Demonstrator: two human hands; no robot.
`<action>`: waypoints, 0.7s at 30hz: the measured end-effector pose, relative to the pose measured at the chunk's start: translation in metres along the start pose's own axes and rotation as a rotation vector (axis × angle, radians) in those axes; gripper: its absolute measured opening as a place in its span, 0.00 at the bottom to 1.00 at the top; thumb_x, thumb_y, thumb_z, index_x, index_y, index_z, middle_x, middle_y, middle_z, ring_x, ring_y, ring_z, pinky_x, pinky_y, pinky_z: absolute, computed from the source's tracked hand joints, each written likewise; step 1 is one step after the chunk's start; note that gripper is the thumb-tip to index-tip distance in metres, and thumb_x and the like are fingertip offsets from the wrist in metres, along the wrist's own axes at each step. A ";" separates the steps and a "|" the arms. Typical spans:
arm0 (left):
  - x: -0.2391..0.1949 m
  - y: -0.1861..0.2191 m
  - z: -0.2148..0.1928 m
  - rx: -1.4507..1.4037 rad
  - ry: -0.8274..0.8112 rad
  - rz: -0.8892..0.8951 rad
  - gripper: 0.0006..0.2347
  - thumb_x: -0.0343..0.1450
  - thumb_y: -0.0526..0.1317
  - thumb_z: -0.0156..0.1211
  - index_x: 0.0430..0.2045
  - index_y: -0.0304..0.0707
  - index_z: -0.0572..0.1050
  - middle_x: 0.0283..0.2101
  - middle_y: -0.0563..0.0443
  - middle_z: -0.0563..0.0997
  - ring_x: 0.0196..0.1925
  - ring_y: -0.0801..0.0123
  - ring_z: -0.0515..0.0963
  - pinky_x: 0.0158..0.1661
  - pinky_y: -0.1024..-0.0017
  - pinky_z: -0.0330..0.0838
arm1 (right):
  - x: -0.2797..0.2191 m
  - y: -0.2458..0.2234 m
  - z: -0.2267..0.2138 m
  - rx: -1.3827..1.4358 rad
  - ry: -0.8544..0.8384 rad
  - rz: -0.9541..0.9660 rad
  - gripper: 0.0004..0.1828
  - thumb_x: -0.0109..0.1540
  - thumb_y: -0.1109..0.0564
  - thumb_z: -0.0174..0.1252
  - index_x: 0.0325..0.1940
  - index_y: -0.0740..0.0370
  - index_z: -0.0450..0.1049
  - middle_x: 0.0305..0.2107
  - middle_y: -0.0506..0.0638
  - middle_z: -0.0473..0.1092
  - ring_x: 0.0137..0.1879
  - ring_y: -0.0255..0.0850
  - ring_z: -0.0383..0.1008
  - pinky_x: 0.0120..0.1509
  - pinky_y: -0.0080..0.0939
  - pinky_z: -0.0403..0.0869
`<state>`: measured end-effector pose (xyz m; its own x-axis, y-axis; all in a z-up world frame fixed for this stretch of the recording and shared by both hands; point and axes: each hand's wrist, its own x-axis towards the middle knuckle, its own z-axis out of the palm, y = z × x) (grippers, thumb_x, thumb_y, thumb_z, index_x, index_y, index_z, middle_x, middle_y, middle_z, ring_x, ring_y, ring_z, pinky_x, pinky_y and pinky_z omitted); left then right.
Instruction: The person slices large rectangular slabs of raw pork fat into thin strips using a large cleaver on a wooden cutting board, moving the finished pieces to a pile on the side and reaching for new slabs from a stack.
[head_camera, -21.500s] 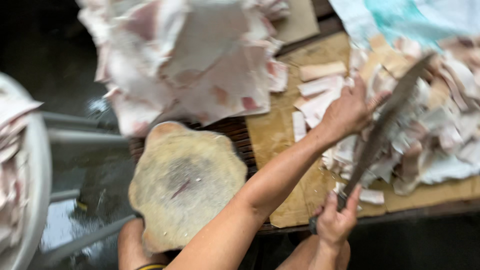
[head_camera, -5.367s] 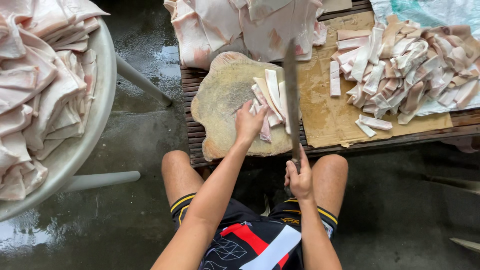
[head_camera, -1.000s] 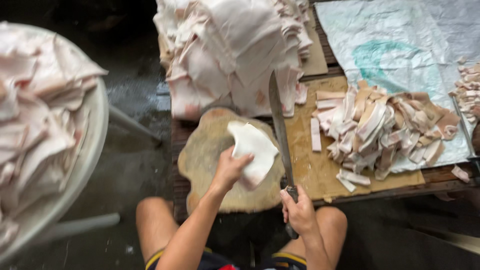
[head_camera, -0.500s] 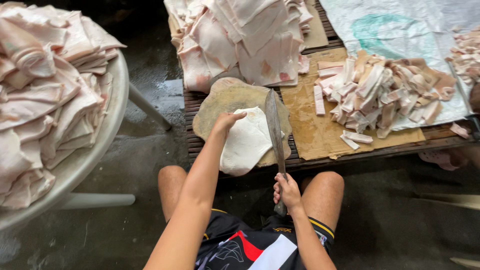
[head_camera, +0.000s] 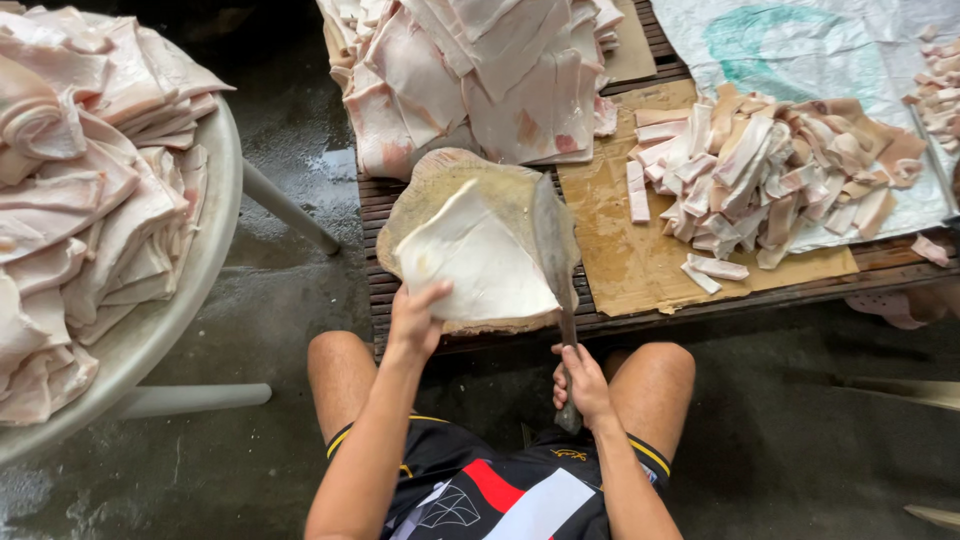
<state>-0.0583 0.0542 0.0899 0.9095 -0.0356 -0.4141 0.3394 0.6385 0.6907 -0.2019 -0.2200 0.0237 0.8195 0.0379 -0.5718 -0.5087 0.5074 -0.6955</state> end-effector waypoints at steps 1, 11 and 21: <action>-0.003 -0.003 -0.025 0.007 -0.069 -0.030 0.27 0.64 0.26 0.62 0.60 0.28 0.65 0.56 0.40 0.76 0.56 0.54 0.78 0.56 0.57 0.75 | 0.000 -0.003 0.004 -0.043 0.026 0.053 0.24 0.70 0.43 0.47 0.66 0.55 0.64 0.19 0.48 0.60 0.19 0.35 0.62 0.22 0.39 0.68; 0.096 0.041 -0.080 0.467 -0.114 -0.572 0.28 0.68 0.51 0.61 0.61 0.33 0.70 0.58 0.39 0.79 0.58 0.51 0.79 0.54 0.51 0.73 | -0.002 -0.038 0.023 -0.178 0.032 0.036 0.40 0.67 0.51 0.48 0.81 0.31 0.42 0.19 0.47 0.61 0.18 0.34 0.62 0.21 0.38 0.68; 0.026 -0.019 -0.099 0.239 0.199 -0.088 0.16 0.73 0.30 0.56 0.57 0.27 0.72 0.50 0.41 0.82 0.51 0.58 0.82 0.52 0.61 0.78 | -0.055 -0.048 0.066 -0.764 0.245 -0.372 0.34 0.69 0.54 0.50 0.80 0.44 0.52 0.24 0.48 0.69 0.25 0.35 0.67 0.31 0.37 0.73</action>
<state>-0.0648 0.1175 0.0071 0.8176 0.0834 -0.5697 0.4827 0.4400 0.7572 -0.2055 -0.1895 0.1175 0.9319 -0.2455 -0.2669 -0.3297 -0.2670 -0.9055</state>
